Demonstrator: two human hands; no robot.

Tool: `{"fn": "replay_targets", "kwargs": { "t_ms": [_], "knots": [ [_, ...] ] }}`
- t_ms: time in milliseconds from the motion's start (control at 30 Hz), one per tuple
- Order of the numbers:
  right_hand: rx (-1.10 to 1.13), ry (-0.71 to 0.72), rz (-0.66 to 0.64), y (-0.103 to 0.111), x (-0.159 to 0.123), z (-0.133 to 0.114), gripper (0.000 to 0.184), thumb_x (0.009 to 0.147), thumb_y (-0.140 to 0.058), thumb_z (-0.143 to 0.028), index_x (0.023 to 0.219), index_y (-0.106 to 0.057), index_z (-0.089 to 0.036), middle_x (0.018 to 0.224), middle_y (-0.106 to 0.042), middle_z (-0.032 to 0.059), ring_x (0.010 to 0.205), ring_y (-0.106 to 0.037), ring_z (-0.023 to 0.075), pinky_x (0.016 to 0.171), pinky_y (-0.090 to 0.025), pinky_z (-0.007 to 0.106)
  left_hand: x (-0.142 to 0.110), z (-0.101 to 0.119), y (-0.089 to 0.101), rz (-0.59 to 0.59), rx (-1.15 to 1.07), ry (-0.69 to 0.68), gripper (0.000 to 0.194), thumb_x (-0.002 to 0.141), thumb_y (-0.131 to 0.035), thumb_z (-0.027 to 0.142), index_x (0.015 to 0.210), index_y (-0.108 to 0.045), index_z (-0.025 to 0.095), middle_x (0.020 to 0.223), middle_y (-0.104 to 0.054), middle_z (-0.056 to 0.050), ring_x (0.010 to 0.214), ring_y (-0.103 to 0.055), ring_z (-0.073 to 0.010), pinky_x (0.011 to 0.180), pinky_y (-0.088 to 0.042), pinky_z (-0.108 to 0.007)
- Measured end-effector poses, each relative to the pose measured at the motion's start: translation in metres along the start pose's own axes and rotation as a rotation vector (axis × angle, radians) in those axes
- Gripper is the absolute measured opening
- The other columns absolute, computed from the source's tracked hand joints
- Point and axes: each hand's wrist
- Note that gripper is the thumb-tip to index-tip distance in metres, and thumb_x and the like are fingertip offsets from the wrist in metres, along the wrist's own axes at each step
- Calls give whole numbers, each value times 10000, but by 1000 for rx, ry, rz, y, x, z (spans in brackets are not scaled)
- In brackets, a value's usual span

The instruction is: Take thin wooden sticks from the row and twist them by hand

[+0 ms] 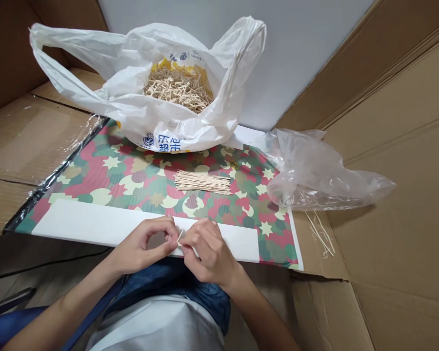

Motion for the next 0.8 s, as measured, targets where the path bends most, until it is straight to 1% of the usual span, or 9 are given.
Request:
{"fn": "replay_targets", "kwargs": {
  "t_ms": [133,300,400,533,667,700,733,767,800],
  "knots": [
    [0,0,-7,1,0,1,219,743,-508,-36,902,-489,-186,785,-559,39,770,-525,180,682,-429,355,-2,0,0,21,49,-15,99,763,-516,159,680,-561,129,667,-533,-4,661,-483,-109,646,-394,-216],
    [14,-12,24,-1,0,0,213,742,-492,-41,888,-499,-196,748,-553,23,722,-525,168,643,-428,336,-5,1,1,27,75,-28,103,773,-503,164,693,-562,137,673,-538,-7,670,-489,-113,659,-402,-223],
    [17,-10,38,-2,-1,0,248,737,-493,-35,917,-493,-205,752,-548,20,715,-527,168,643,-436,346,-6,1,1,36,93,-36,97,772,-503,164,700,-564,140,680,-544,-10,674,-492,-116,662,-405,-227],
    [84,-58,83,-2,-5,3,337,756,-507,-54,1039,-458,-231,841,-543,29,737,-536,163,647,-467,346,-7,2,3,67,109,-45,105,778,-508,175,690,-554,142,683,-543,-10,679,-493,-116,661,-404,-224],
    [216,-130,118,3,-6,4,406,771,-510,-48,1106,-425,-261,940,-520,34,732,-518,133,608,-479,283,-7,1,4,79,126,-52,111,784,-507,177,684,-544,144,681,-543,-9,686,-493,-117,663,-401,-221],
    [266,-157,96,6,-6,2,395,780,-507,-56,1105,-423,-264,944,-518,33,736,-513,128,604,-475,271,-7,1,4,82,134,-54,111,785,-506,179,686,-543,145,680,-543,-9,687,-494,-119,664,-400,-223],
    [325,-198,44,8,-8,-1,358,794,-505,-77,1092,-430,-261,937,-519,30,739,-510,126,608,-470,265,-7,0,4,84,143,-55,109,785,-507,182,690,-544,146,682,-543,-9,689,-494,-120,666,-400,-226],
    [388,-251,-37,11,-12,-5,297,810,-504,-113,1067,-446,-251,920,-520,27,739,-510,124,621,-467,266,-8,0,4,89,153,-55,106,786,-509,184,693,-543,147,684,-543,-9,690,-495,-122,668,-398,-228],
    [454,-317,-146,13,-18,-8,224,826,-506,-165,1034,-466,-238,895,-521,23,735,-512,123,638,-465,270,-8,-1,4,94,165,-56,102,785,-510,185,696,-543,147,685,-543,-9,691,-495,-123,669,-397,-232]
  ]
}}
Point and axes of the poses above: each hand's wrist, its own x-axis towards the middle knuckle, its own y-axis out of the back of the hand, z = x × y
